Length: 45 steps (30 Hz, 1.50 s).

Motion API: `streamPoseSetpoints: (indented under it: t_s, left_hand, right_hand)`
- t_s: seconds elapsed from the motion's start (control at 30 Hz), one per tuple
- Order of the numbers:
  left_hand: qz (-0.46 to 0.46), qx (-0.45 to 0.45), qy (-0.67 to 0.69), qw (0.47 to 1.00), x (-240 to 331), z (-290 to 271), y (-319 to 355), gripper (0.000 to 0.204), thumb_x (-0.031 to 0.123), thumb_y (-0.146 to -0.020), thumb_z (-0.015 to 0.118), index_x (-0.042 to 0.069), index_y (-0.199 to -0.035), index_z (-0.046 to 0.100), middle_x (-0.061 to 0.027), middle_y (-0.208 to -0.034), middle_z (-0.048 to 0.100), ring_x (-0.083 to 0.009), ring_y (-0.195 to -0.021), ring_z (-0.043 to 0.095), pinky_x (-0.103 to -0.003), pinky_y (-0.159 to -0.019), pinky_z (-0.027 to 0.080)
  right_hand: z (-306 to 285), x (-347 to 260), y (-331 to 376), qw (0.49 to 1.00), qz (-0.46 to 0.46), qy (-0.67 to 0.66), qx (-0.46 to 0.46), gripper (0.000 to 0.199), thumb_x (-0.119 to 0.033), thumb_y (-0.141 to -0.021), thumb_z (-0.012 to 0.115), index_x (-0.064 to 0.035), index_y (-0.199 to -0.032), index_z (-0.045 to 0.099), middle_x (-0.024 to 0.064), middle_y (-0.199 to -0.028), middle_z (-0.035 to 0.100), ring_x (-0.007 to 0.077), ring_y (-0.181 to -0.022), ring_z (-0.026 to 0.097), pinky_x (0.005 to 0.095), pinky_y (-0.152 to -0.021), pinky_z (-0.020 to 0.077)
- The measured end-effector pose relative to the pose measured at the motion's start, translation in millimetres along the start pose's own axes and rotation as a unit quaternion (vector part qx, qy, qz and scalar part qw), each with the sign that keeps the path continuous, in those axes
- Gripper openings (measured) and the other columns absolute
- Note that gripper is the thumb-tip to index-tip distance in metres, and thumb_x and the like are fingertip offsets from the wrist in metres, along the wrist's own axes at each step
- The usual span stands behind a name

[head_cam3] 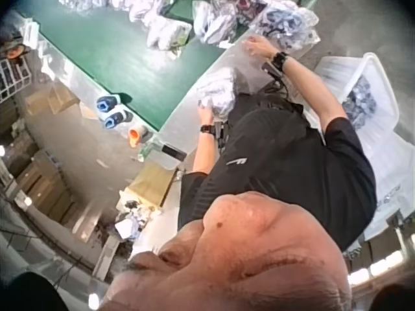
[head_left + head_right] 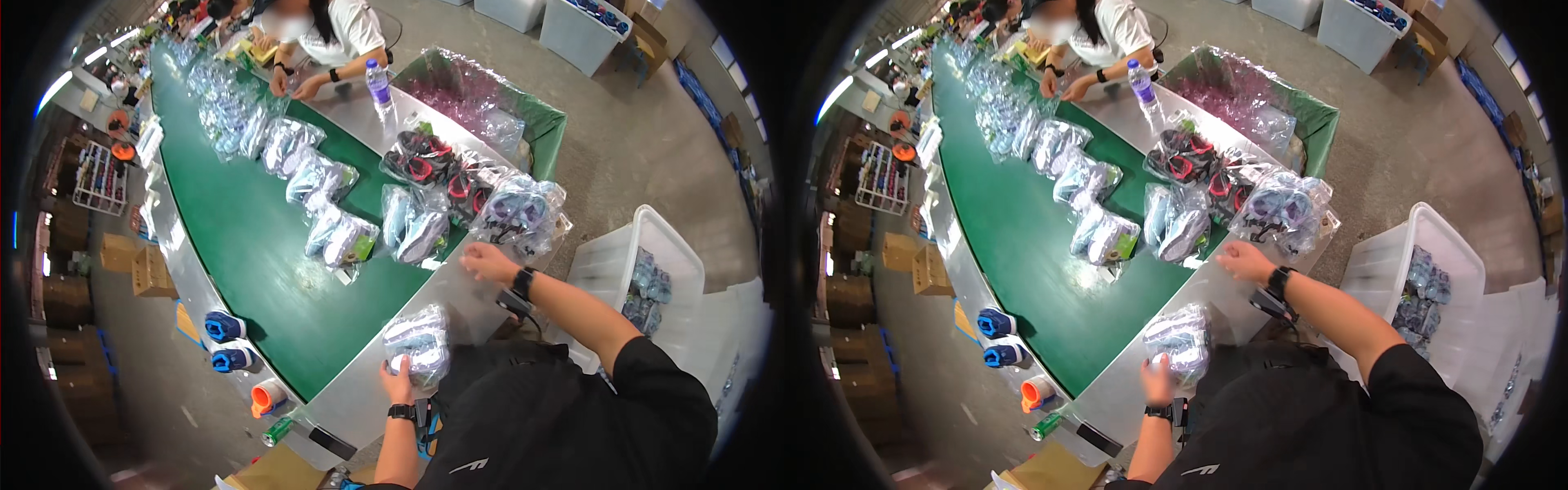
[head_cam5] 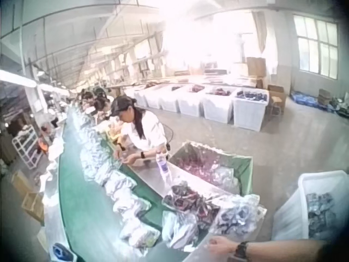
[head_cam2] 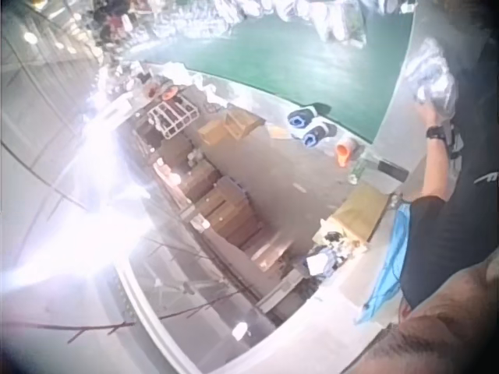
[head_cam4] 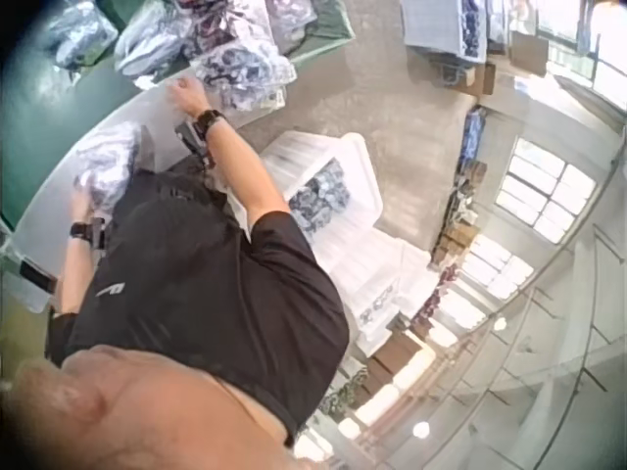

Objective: The person repeatedly picks up pairs of packaged slippers from a green conveyor belt and places them into a large white plastic bin. The task involves moving items from the belt to the bin in a repetitive cycle.

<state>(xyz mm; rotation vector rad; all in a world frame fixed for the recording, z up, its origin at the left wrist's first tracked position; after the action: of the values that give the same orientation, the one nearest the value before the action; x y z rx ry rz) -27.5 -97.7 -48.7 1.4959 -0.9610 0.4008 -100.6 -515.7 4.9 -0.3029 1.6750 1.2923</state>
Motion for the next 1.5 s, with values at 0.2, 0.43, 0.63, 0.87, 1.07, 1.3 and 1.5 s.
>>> streamPoseSetpoints:
  t_s: [0.2, 0.43, 0.63, 0.87, 1.07, 1.3, 1.5]
  left_hand:
    - [-0.063, 0.025, 0.086, 0.994, 5, 9, -5, 0.064, 0.011, -0.079, 0.079, -0.003, -0.131, 0.046, -0.0157, -0.120, 0.057, -0.0226, -0.106, 0.057, -0.034, -0.091, 0.048]
    - [0.041, 0.053, 0.099, 0.993, 49, -2, -20, 0.065, 0.006, -0.077, 0.079, -0.004, -0.132, 0.046, -0.0139, -0.122, 0.057, -0.0210, -0.109, 0.057, -0.034, -0.095, 0.047]
    - [0.055, 0.018, -0.040, 0.997, 59, -5, -41, 0.066, 0.007, -0.073, 0.081, -0.001, -0.130, 0.049, -0.0131, -0.122, 0.054, -0.0240, -0.112, 0.055, -0.037, -0.100, 0.043]
    - [0.029, -0.060, 0.140, 0.988, 56, 12, -40, 0.060, -0.002, -0.078, 0.074, 0.003, -0.132, 0.048, -0.0105, -0.123, 0.057, -0.0205, -0.109, 0.058, -0.036, -0.094, 0.049]
    - [-0.035, -0.161, 0.374, 0.913, 59, 17, -19, 0.052, 0.007, -0.094, 0.059, 0.008, -0.142, 0.040, -0.0110, -0.134, 0.054, -0.0262, -0.117, 0.057, -0.041, -0.098, 0.049]
    - [-0.111, -0.227, 0.336, 0.907, -41, -4, 5, 0.050, 0.009, -0.094, 0.058, 0.007, -0.141, 0.041, -0.0130, -0.137, 0.052, -0.0285, -0.120, 0.055, -0.046, -0.100, 0.047]
    - [-0.169, -0.031, 0.152, 0.973, -26, -79, 15, 0.030, 0.021, -0.096, 0.060, 0.008, -0.122, 0.054, -0.0043, -0.103, 0.061, -0.0133, -0.082, 0.060, -0.032, -0.070, 0.053]
  right_hand:
    - [-3, 13, -90, 0.984, 0.106, -0.034, 0.136, 0.080, -0.050, -0.082, 0.073, 0.0023, -0.134, 0.044, 0.0089, -0.112, 0.055, 0.0194, -0.089, 0.058, 0.0324, -0.062, 0.0543]
    - [12, -4, -120, 0.971, 0.100, 0.049, 0.213, 0.083, -0.054, -0.073, 0.078, 0.0054, -0.123, 0.048, 0.0169, -0.121, 0.052, 0.0259, -0.102, 0.056, 0.0379, -0.068, 0.0554]
    - [15, 4, -121, 0.967, 0.085, 0.065, 0.230, 0.067, -0.038, -0.071, 0.083, 0.0040, -0.113, 0.051, 0.0111, -0.098, 0.057, 0.0205, -0.081, 0.060, 0.0332, -0.057, 0.0546]
    - [61, -57, -62, 0.978, -0.123, 0.127, 0.110, 0.072, -0.024, -0.068, 0.085, 0.0087, -0.121, 0.049, 0.0168, -0.112, 0.059, 0.0243, -0.100, 0.061, 0.0365, -0.082, 0.0519]
    - [81, -140, 27, 0.905, -0.324, 0.271, 0.046, 0.066, -0.006, -0.066, 0.078, -0.0052, -0.126, 0.053, 0.0123, -0.120, 0.053, 0.0281, -0.116, 0.053, 0.0363, -0.100, 0.0429]
    - [54, -79, 69, 0.851, -0.351, 0.389, 0.002, 0.063, 0.006, -0.068, 0.061, -0.0080, -0.126, 0.041, 0.0161, -0.138, 0.038, 0.0405, -0.122, 0.046, 0.0422, -0.095, 0.0456]
    - [25, -7, 77, 0.906, -0.192, 0.374, -0.045, 0.048, -0.007, -0.082, 0.061, -0.0043, -0.127, 0.044, 0.0180, -0.131, 0.046, 0.0372, -0.113, 0.054, 0.0406, -0.094, 0.0464]
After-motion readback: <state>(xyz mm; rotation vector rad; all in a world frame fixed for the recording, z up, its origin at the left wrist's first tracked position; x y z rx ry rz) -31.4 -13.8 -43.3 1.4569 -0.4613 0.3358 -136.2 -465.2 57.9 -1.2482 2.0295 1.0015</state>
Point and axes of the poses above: each hand's wrist, its own y-axis away from the middle knuckle, its own z-axis out of the palm, x = y × z, the point moved 10 cm from there along -y, towards the middle knuckle
